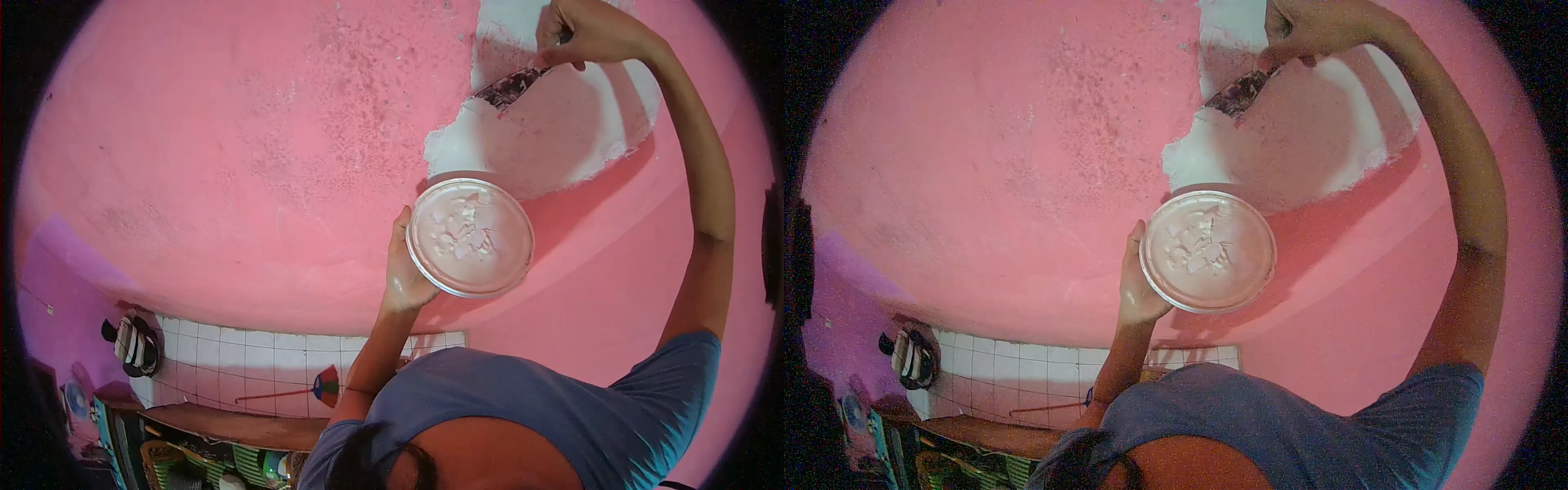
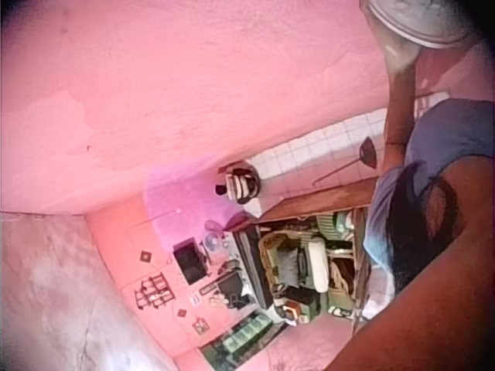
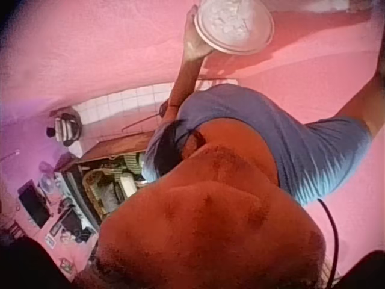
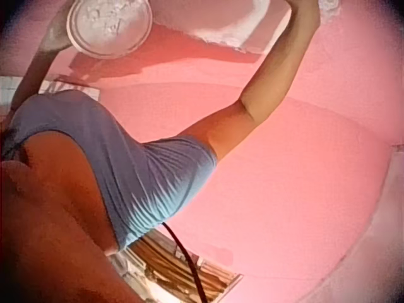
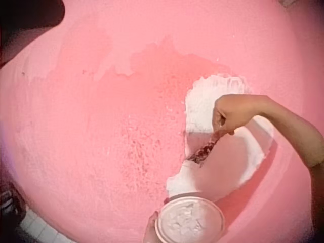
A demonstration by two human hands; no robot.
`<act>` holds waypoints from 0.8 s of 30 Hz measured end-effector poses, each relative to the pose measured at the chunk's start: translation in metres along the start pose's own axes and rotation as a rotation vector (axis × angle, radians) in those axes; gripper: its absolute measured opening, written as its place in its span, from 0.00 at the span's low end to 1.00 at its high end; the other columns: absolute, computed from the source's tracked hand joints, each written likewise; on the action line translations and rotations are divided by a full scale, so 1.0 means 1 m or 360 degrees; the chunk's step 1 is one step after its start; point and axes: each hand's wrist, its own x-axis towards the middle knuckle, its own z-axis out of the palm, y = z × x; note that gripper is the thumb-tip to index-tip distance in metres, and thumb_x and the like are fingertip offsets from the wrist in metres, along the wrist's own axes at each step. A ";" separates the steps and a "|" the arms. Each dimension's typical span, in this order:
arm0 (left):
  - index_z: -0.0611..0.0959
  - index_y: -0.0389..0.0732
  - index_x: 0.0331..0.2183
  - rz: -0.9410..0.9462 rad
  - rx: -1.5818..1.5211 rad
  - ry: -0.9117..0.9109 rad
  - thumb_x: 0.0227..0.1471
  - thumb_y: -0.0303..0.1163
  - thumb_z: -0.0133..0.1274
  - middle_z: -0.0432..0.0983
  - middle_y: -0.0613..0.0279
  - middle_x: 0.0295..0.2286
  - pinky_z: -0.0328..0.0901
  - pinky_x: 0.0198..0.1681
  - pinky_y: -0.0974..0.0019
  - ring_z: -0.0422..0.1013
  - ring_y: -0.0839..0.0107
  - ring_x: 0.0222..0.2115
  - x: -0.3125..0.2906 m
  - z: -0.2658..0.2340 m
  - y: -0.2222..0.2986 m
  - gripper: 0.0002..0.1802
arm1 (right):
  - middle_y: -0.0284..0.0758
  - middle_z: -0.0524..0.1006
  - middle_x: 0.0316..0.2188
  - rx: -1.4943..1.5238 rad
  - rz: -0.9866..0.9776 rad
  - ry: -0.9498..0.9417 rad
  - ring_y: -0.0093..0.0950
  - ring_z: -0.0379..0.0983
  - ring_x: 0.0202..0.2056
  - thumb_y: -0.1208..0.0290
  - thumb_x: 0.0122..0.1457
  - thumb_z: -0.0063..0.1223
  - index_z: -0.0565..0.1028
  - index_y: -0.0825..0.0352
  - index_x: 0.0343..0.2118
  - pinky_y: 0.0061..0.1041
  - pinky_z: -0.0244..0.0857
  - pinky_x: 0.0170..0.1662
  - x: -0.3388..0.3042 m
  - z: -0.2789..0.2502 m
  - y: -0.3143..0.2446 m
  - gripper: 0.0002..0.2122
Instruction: The person applies a white patching compound to a hole in a pink wall using a putty knife, repeatedly loading the blade from a small container.
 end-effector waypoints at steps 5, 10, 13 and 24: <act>0.65 0.39 0.57 0.0017 -0.0020 0.0044 0.60 0.56 0.33 0.63 0.49 0.55 0.56 0.59 0.48 0.62 0.54 0.55 -0.001 -0.001 0.001 0.35 | 0.31 0.78 0.17 0.0063 0.0175 0.0136 0.17 0.72 0.19 0.59 0.53 0.61 0.81 0.65 0.23 0.19 0.65 0.24 -0.003 -0.039 0.006 0.13; 0.65 0.39 0.57 0.0034 -0.0113 -0.0031 0.60 0.55 0.32 0.63 0.48 0.55 0.55 0.59 0.47 0.61 0.54 0.55 -0.003 -0.009 0.005 0.35 | 0.29 0.74 0.14 -0.0009 -0.0077 -0.0055 0.17 0.65 0.16 0.60 0.52 0.62 0.79 0.65 0.20 0.22 0.60 0.21 0.009 -0.029 0.000 0.13; 0.65 0.38 0.57 -0.0003 -0.0014 0.0083 0.60 0.55 0.32 0.63 0.48 0.55 0.55 0.60 0.47 0.61 0.53 0.55 0.000 -0.009 0.003 0.35 | 0.27 0.67 0.08 -0.0236 -0.0185 -0.0037 0.19 0.56 0.12 0.60 0.51 0.61 0.73 0.64 0.12 0.27 0.51 0.18 0.018 -0.001 -0.010 0.17; 0.66 0.37 0.56 -0.0071 -0.0167 -0.0018 0.61 0.55 0.30 0.64 0.46 0.54 0.56 0.59 0.47 0.63 0.53 0.54 0.002 -0.018 0.001 0.34 | 0.28 0.78 0.16 0.0077 0.0145 0.0158 0.16 0.67 0.14 0.58 0.49 0.66 0.82 0.65 0.22 0.17 0.57 0.18 0.018 -0.059 0.011 0.13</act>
